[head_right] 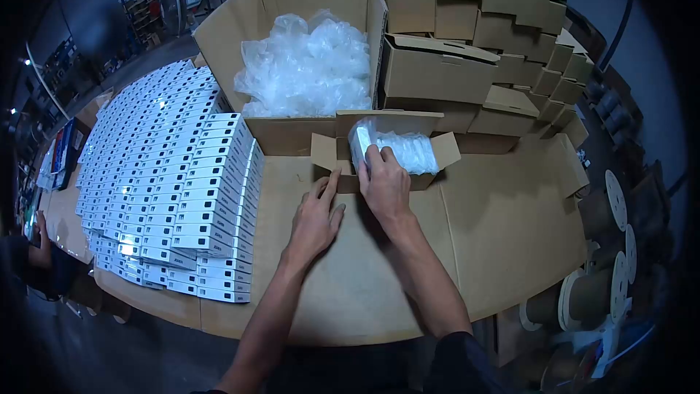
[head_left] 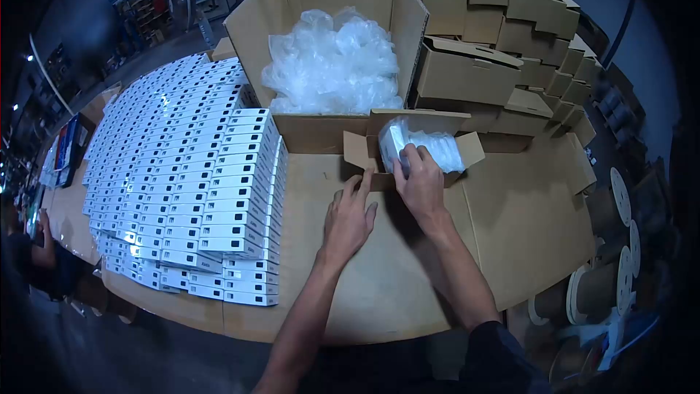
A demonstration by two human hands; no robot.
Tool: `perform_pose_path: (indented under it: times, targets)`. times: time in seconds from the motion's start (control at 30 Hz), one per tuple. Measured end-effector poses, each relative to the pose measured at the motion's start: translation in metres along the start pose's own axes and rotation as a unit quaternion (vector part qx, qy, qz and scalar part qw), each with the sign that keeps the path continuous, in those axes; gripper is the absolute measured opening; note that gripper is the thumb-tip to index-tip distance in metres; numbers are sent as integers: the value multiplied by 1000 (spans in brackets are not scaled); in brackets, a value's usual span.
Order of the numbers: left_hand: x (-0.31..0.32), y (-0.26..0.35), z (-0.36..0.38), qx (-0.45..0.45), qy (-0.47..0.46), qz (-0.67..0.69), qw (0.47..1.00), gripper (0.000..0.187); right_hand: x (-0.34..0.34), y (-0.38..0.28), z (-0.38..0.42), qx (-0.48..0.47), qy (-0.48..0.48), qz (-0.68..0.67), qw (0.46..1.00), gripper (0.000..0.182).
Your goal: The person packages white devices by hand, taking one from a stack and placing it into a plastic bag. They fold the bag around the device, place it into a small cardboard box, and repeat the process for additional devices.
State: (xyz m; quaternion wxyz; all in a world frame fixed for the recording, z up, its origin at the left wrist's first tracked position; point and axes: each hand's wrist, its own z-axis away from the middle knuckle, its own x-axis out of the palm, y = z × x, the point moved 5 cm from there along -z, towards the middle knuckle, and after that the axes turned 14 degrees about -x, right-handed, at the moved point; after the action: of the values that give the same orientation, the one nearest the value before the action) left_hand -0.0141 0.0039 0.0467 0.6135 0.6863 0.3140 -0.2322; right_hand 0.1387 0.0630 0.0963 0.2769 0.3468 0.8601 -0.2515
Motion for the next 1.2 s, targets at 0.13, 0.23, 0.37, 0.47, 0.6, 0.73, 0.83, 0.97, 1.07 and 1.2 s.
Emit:
perform_pose_path:
  times: [0.13,0.23,0.37,0.47,0.6,0.73,0.83,0.97,1.07,1.2]
  targets:
    - [8,-2,-4,-19,-11,141,990,75,12,4,-2,13,-52,17,998,19]
    - [8,-8,-6,-29,7,55,998,76,22,4,-2,26,-73,42,996,17]
    - [4,-10,-1,9,66,-123,990,77,28,2,0,37,-119,86,989,13]
    - [-1,-7,1,21,89,-157,983,75,17,-4,0,47,-124,56,990,16]
    - [-9,0,8,69,119,-168,976,75,4,-12,10,56,-128,10,990,24]
    - [-48,15,37,81,131,-118,981,55,-21,-25,20,77,-8,-94,993,33]
    - [-80,14,81,106,145,-123,976,41,-34,-65,18,45,-13,-179,983,33]
    - [-128,1,140,117,173,-116,971,36,-32,-132,13,-130,-88,-226,961,39]
    - [-162,-19,164,90,226,-154,958,41,-23,-180,4,-224,-125,-265,930,49]
    - [-190,-43,169,28,227,-201,952,54,-4,-224,-2,-249,-160,-299,907,58]
